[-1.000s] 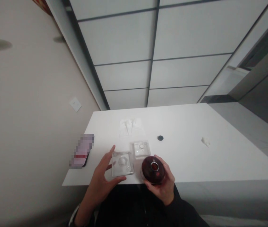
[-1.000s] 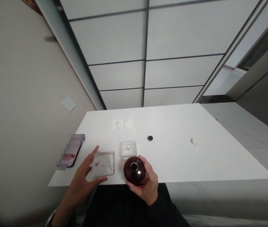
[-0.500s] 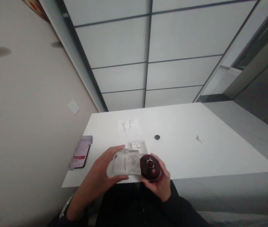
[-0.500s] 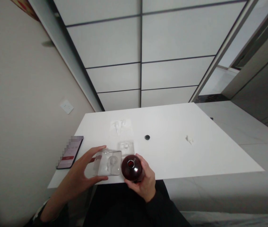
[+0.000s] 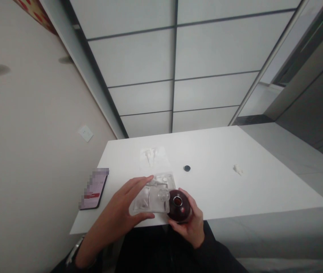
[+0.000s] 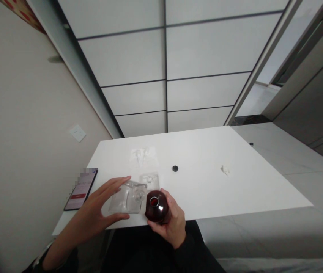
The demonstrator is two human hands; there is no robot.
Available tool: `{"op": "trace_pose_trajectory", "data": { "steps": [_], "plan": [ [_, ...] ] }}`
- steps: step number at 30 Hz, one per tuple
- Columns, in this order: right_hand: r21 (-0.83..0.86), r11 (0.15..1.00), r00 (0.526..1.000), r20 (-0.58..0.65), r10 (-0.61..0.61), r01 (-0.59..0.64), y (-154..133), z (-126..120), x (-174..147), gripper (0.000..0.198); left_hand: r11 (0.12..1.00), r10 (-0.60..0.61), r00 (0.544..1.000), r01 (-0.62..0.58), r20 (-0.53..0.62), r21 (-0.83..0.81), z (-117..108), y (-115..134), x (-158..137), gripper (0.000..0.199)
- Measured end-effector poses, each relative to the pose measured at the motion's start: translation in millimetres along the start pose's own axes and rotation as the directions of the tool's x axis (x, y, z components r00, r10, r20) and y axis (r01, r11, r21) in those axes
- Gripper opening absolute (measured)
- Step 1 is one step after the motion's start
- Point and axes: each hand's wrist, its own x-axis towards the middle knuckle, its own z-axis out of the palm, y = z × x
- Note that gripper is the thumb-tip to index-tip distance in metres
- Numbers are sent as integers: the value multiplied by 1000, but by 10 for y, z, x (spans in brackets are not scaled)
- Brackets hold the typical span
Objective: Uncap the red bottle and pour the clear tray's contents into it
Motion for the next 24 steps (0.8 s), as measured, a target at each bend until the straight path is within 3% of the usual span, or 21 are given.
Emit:
{"op": "trace_pose_trajectory", "data": {
  "steps": [10, 16, 24],
  "plan": [
    [15, 1000, 999, 36, 22, -23, -16, -13, 22, 87, 998, 26, 997, -29, 67, 53, -62, 75, 58, 89],
    [42, 995, 996, -8, -93, 93, 5, 9, 25, 96, 995, 55, 994, -63, 98, 82, -111, 112, 92, 95],
    [56, 994, 995, -7, -98, 98, 29, 11, 14, 99, 991, 73, 985, -89, 155, 99, -183, 137, 157, 101]
  ]
}}
